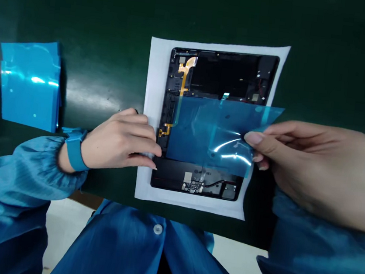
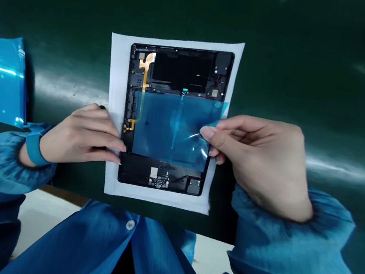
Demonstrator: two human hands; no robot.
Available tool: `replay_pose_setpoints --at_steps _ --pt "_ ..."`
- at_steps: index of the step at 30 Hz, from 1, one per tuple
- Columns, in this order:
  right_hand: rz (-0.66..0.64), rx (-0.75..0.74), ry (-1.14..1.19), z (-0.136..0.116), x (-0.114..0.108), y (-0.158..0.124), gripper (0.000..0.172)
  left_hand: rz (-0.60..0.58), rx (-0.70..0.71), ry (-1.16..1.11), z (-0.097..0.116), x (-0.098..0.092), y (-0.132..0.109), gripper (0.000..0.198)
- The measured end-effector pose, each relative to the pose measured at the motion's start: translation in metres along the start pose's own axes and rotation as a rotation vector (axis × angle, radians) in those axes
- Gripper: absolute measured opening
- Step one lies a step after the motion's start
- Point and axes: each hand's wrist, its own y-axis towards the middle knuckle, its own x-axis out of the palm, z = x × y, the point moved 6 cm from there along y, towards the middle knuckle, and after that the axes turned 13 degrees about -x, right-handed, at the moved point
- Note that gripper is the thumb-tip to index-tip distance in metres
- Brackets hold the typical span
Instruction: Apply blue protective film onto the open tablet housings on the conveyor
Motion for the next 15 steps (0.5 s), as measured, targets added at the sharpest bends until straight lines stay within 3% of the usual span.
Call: replay_pose_setpoints --at_steps 15 --pt "0.019 -0.020 -0.023 -0.0034 0.0004 -0.0011 0.041 -0.076 -0.079 -0.019 -0.0038 0.0037 0.0008 0.029"
